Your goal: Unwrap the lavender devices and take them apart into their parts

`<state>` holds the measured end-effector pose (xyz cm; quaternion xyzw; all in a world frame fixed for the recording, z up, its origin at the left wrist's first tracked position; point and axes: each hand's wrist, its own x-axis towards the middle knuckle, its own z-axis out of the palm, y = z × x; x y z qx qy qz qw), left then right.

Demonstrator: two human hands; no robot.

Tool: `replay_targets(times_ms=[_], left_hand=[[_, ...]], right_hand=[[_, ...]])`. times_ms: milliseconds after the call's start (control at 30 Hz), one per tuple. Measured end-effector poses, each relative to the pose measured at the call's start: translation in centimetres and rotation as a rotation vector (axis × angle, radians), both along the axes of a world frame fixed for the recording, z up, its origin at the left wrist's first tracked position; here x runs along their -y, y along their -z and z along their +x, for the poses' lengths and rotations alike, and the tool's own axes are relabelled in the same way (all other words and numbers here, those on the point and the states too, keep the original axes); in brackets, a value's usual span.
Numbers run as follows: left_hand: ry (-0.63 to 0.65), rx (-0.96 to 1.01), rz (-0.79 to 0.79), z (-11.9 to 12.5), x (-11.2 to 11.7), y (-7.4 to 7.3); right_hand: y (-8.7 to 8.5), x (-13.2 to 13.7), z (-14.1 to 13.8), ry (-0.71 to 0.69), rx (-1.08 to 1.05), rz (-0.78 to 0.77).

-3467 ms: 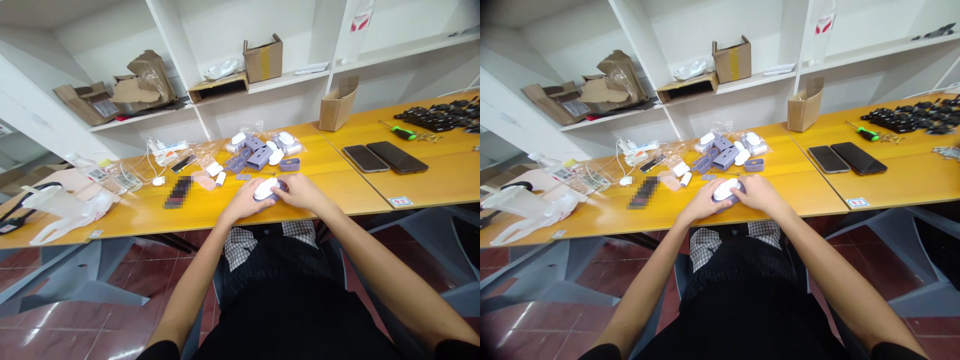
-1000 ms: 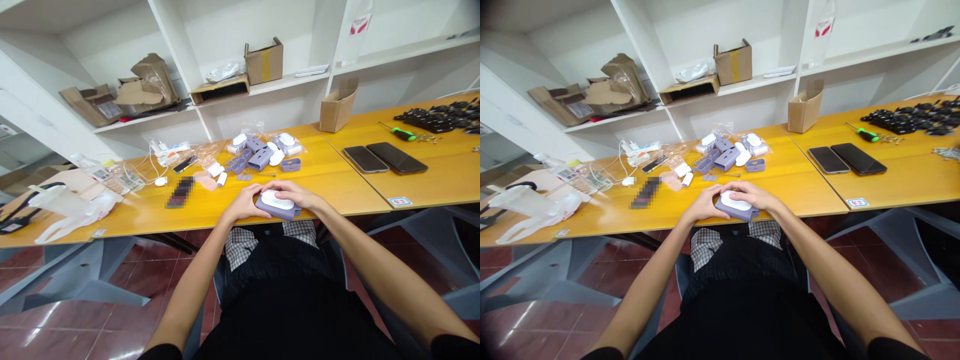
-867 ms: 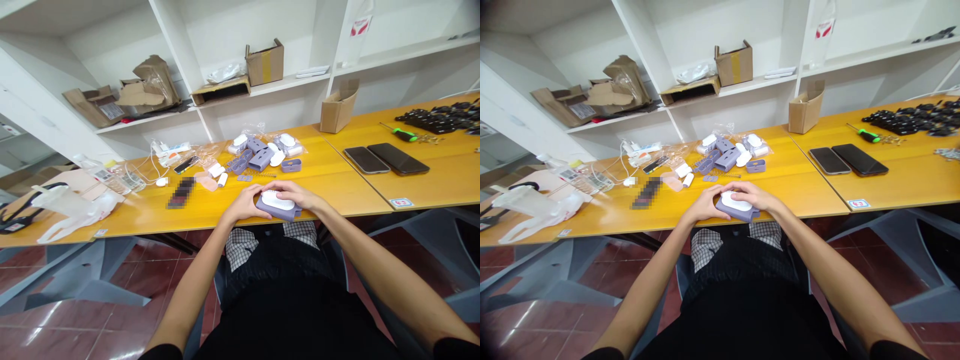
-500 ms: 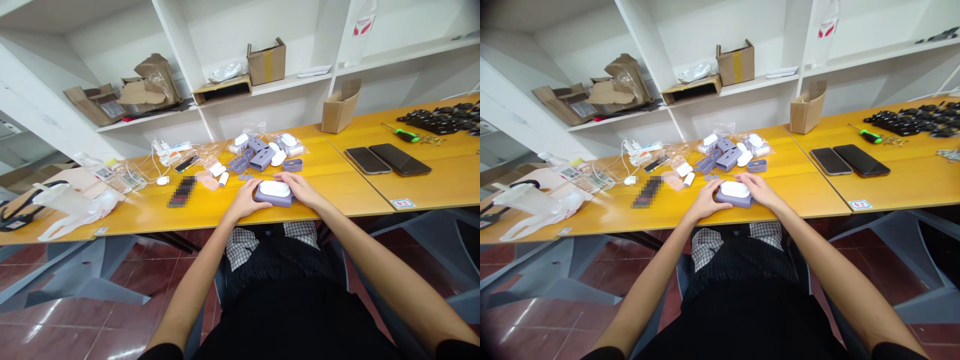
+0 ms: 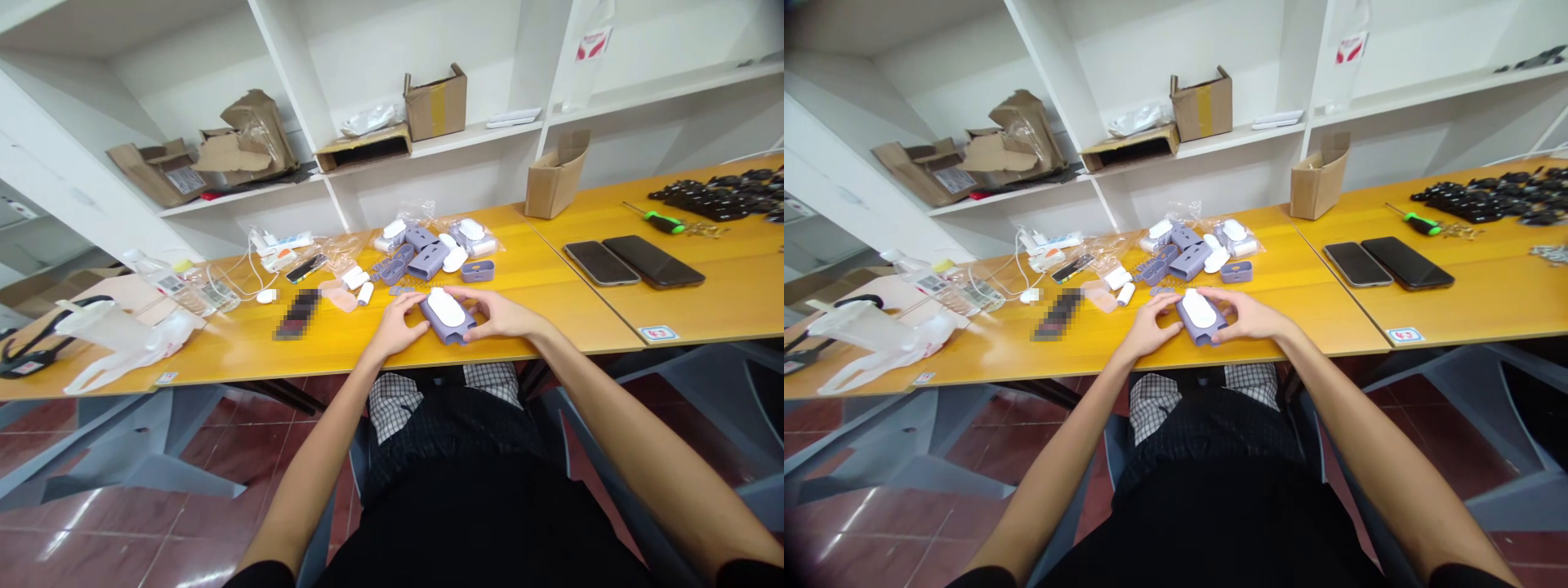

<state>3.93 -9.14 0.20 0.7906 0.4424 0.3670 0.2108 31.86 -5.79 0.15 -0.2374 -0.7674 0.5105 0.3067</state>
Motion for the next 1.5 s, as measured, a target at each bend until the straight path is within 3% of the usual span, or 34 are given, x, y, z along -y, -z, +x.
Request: replay_targets(times_ms=[200,333,500,633,1000,1267,1367,1500], left_hand=[[0.121,-0.073,-0.051,0.0,0.4,-0.5],[0.123,-0.060,-0.081,0.3,0.6,-0.6],[0.141,0.224,-0.218,0.1,0.0,-0.1],[0.137,0.342,-0.340,-0.3,-0.7,0.0],[0.081,0.300,-0.279,0.1,-0.8,-0.2],[0.164,0.313,-0.294,-0.1,-0.8,0.1],[0.197,0.194,-0.215,-0.1,-0.2,-0.2],[0.153,0.050,-0.102,0.1,0.5,-0.4]], right_hand=[[0.3,-0.2,-0.5,0.093,0.106,0.132],[0.6,-0.2,-0.7,0.136,0.102,0.193],[0.0,0.2,-0.5,0.092,-0.026,0.087],[-0.5,0.6,-1.1,0.149,-0.051,-0.045],[-0.1,0.6,-1.7,0.190,-0.104,-0.150],[-0.1,0.6,-1.1,0.143,-0.106,-0.112],[-0.3,0.7,-0.8,0.057,-0.007,-0.072],[-0.7,0.7,-0.5,0.068,0.099,0.009]])
